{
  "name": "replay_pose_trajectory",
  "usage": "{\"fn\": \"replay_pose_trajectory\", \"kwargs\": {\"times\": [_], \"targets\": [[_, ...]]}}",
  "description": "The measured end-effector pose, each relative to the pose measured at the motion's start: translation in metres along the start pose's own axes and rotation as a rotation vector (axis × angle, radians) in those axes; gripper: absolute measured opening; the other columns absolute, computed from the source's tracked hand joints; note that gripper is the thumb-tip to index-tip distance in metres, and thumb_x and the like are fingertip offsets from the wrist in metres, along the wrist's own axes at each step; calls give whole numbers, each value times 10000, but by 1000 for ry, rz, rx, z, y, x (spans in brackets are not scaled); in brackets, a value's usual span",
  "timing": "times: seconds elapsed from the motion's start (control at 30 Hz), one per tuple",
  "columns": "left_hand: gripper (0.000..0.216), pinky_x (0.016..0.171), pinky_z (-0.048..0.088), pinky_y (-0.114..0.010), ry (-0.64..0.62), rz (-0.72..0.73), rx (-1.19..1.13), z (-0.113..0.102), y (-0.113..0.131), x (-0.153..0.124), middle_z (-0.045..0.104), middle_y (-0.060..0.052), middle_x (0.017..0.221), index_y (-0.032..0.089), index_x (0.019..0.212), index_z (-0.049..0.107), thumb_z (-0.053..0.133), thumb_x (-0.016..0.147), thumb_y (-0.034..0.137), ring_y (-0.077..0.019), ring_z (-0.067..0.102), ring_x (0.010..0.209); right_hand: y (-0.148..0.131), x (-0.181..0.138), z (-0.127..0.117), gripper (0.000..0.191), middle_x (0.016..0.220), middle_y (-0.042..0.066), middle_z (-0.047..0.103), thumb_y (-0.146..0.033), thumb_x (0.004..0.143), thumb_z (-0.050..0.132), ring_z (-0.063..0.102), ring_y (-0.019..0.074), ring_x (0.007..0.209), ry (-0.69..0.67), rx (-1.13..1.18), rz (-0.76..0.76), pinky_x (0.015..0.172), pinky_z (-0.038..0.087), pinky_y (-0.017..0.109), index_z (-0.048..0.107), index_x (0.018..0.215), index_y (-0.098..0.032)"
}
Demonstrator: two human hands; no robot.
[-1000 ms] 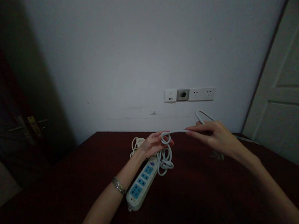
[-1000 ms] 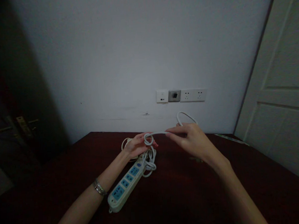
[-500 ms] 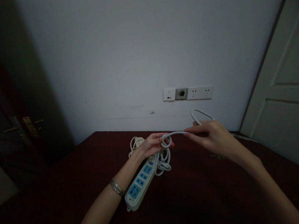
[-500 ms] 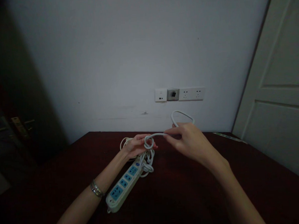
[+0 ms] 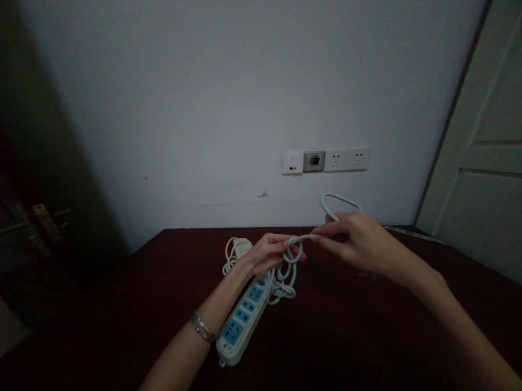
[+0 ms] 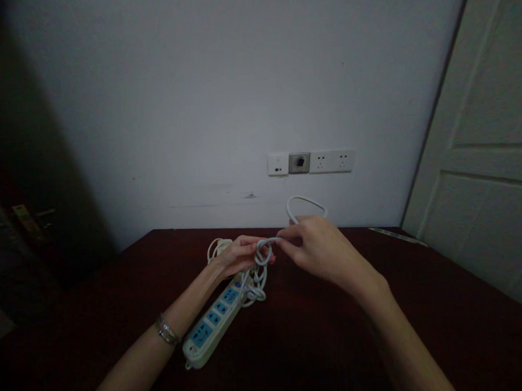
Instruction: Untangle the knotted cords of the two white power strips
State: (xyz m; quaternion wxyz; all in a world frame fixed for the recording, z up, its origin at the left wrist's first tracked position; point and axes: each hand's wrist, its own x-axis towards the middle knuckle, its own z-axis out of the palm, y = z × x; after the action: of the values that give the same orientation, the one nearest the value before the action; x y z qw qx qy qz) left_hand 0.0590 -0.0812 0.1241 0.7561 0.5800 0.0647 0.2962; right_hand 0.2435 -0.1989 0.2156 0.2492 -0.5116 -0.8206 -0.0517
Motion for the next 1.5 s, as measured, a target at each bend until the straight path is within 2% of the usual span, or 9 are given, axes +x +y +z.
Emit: {"fn": "replay_pose_trajectory", "kwargs": {"times": [0.2,0.33,0.47,0.57,0.67,0.9,1.2,1.33,1.5], "targets": [[447,697,446,-267,44,-37,47,-2,-3,1,676,-122,787,65,940,697,798,607,345,-152,605,680,-7,6,16,275,667,44,628,-308,860,477,497,106,552,-50,-35,20,544,302,238,730,805,-217],[426,668,440,-243,110,-31,44,-5,-7,4,679,-111,798,75,943,701,804,606,314,-123,591,655,-11,10,30,267,699,67,627,-265,854,474,521,116,576,-33,-121,64,560,308,245,729,802,-206],[406,683,473,-287,93,-11,20,-5,-9,6,688,-120,818,76,969,690,777,649,310,-163,630,689,-4,12,35,252,735,79,630,-281,846,490,550,128,624,0,-106,76,578,339,243,725,825,-195],[418,716,501,-351,70,-6,-28,-3,-7,6,692,-126,795,67,958,683,780,644,325,-205,655,705,6,13,32,249,804,84,654,-321,832,523,578,141,671,14,-30,63,609,383,246,710,927,-187],[454,714,512,-360,37,-15,-49,-4,-6,6,696,-161,796,40,964,671,777,645,345,-230,668,715,17,10,24,306,840,84,673,-371,813,551,600,154,698,14,33,77,624,414,252,687,1007,-176],[315,752,515,-400,22,42,-136,-16,-10,7,699,-175,826,42,940,662,718,725,265,-253,676,765,35,-1,3,266,763,60,680,-368,824,517,581,144,625,-55,43,134,577,395,254,723,842,-200],[385,821,486,-402,-12,18,-128,-17,-7,2,695,-156,903,73,1024,654,742,703,267,-255,672,832,12,4,10,271,685,54,622,-322,859,500,508,117,588,44,66,-30,585,361,259,734,854,-184],[442,802,487,-394,0,-21,-79,-16,-6,0,699,-143,878,81,991,664,789,636,312,-248,673,799,5,6,14,259,741,58,621,-304,865,501,511,122,639,9,66,-61,606,362,255,731,817,-196],[502,742,497,-360,-46,-85,64,-12,-2,-3,702,-175,850,65,979,660,808,592,349,-254,676,764,4,9,24,239,772,53,639,-301,852,519,545,128,668,-87,87,-23,634,376,255,727,788,-203]]}}
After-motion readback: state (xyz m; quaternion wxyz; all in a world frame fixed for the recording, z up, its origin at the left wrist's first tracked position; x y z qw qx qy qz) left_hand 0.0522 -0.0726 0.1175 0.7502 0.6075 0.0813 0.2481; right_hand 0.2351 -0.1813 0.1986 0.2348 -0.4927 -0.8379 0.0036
